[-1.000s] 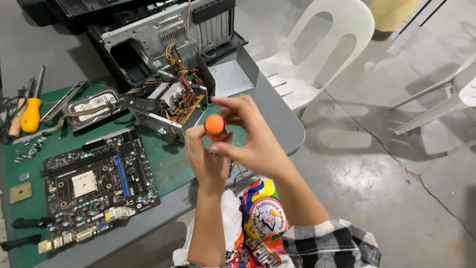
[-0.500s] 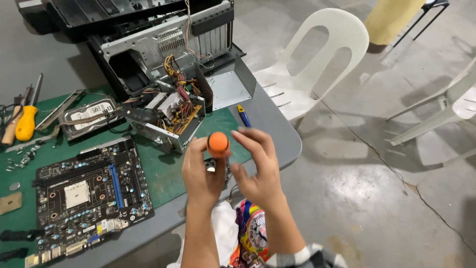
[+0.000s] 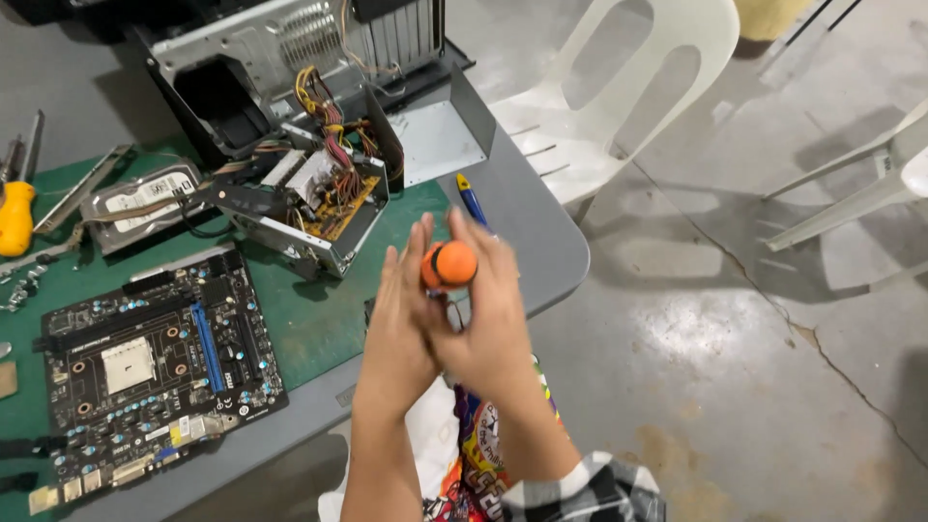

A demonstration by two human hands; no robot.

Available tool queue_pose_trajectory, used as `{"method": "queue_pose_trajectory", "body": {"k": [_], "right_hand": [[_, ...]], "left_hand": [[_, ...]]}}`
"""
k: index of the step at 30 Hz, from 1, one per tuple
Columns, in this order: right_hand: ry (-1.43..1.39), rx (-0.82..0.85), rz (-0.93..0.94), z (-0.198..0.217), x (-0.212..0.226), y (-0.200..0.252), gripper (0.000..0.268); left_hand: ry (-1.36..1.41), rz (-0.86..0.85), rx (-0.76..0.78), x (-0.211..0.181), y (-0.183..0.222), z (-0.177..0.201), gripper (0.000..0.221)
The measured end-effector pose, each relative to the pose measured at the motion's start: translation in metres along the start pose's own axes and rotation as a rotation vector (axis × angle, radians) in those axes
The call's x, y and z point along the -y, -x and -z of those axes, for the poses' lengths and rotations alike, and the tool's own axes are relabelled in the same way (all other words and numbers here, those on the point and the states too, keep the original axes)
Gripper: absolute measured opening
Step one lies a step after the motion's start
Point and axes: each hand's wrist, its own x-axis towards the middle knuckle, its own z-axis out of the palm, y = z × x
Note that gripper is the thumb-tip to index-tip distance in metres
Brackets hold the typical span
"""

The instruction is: Cleaning dust from a computer CPU fan using a brush and a screwdriver to reach between the blades.

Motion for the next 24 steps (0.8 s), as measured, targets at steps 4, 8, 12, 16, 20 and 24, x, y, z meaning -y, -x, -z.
{"method": "queue_pose_trajectory", "body": {"k": [4, 8, 12, 16, 20, 24], "right_hand": [[0.211, 0.221, -0.027, 0.027, 0.004, -0.032, 0.091], [0.031, 0.090, -0.013, 0.037, 0.033, -0.020, 0.086], [-0.021, 0.024, -0.023, 0.041, 0.047, -0.023, 0.049], [0.002, 0.173, 0.037, 0.049, 0.044, -0.041, 0.036], [-0.152, 0.330, 0.072, 0.052, 0.035, -0.047, 0.047], [0.333, 0.255, 0.050, 0.044, 0.050, -0.038, 0.092]], "left_hand": [[-0.032, 0.002, -0.223, 0.001, -0.005, 0.001, 0.032], [0.125, 0.099, -0.319, -0.009, -0.010, 0.004, 0.036], [0.079, 0.077, -0.278, -0.008, -0.012, 0.007, 0.038], [0.286, 0.055, 0.013, 0.008, -0.007, 0.023, 0.046], [0.249, 0.094, -0.075, 0.019, -0.005, 0.018, 0.041], [0.028, 0.052, -0.201, 0.010, -0.013, 0.017, 0.038]]}}
